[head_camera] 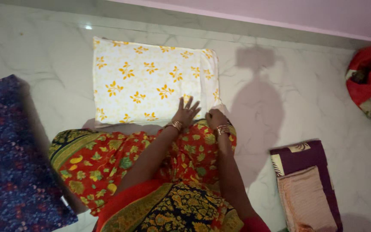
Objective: The person inserts a white pillow into a yellow floral pillowcase, then smooths and adjusts the case. The person then repeats the process with a blue floral pillowcase, inserting the pillow and smoothing the case.
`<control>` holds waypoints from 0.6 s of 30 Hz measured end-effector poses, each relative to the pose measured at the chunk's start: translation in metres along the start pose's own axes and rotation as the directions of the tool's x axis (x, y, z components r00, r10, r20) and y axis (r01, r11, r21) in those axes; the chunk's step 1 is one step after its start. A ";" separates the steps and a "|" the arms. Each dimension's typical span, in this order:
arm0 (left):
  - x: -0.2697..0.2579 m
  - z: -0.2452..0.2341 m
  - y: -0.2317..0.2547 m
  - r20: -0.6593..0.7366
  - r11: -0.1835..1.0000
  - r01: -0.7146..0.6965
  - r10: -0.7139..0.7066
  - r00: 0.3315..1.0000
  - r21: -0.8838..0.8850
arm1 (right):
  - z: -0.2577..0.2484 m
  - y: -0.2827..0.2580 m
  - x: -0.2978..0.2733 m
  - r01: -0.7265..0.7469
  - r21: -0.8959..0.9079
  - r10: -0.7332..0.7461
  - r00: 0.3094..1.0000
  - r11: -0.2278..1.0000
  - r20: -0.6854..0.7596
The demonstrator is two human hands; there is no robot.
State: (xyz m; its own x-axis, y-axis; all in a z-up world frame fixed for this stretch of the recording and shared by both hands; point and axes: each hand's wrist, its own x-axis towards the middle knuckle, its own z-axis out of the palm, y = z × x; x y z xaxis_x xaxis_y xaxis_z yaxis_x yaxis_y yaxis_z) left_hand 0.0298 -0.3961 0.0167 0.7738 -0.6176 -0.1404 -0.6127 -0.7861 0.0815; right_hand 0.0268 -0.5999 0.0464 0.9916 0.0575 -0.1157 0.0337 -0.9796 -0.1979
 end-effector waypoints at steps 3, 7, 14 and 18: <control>0.022 0.008 -0.005 -0.142 0.995 0.057 -0.045 0.989 0.078 | -0.005 -0.001 -0.005 0.276 0.360 -0.197 0.950 0.891 -0.240; 0.035 0.000 -0.010 -0.314 0.992 0.092 -0.060 0.948 0.087 | -0.016 -0.010 -0.007 0.345 0.463 -0.229 0.930 0.816 -0.289; 0.017 -0.019 0.002 -0.158 0.950 0.114 -0.165 0.974 -0.292 | -0.008 -0.038 0.000 0.099 -0.015 -0.095 0.984 0.995 0.154; 0.037 -0.015 0.002 -0.174 0.801 0.214 -0.366 0.914 -0.560 | -0.007 -0.037 0.002 0.005 -0.010 -0.004 0.994 1.000 0.107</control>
State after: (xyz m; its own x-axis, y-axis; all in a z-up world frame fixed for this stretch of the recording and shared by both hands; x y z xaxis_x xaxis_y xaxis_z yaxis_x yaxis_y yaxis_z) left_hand 0.0597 -0.4214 0.0261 0.9596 -0.2812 0.0133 -0.2350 -0.7743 0.5875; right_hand 0.0286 -0.5648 0.0601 0.9725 0.0813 -0.2181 0.0397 -0.9812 -0.1888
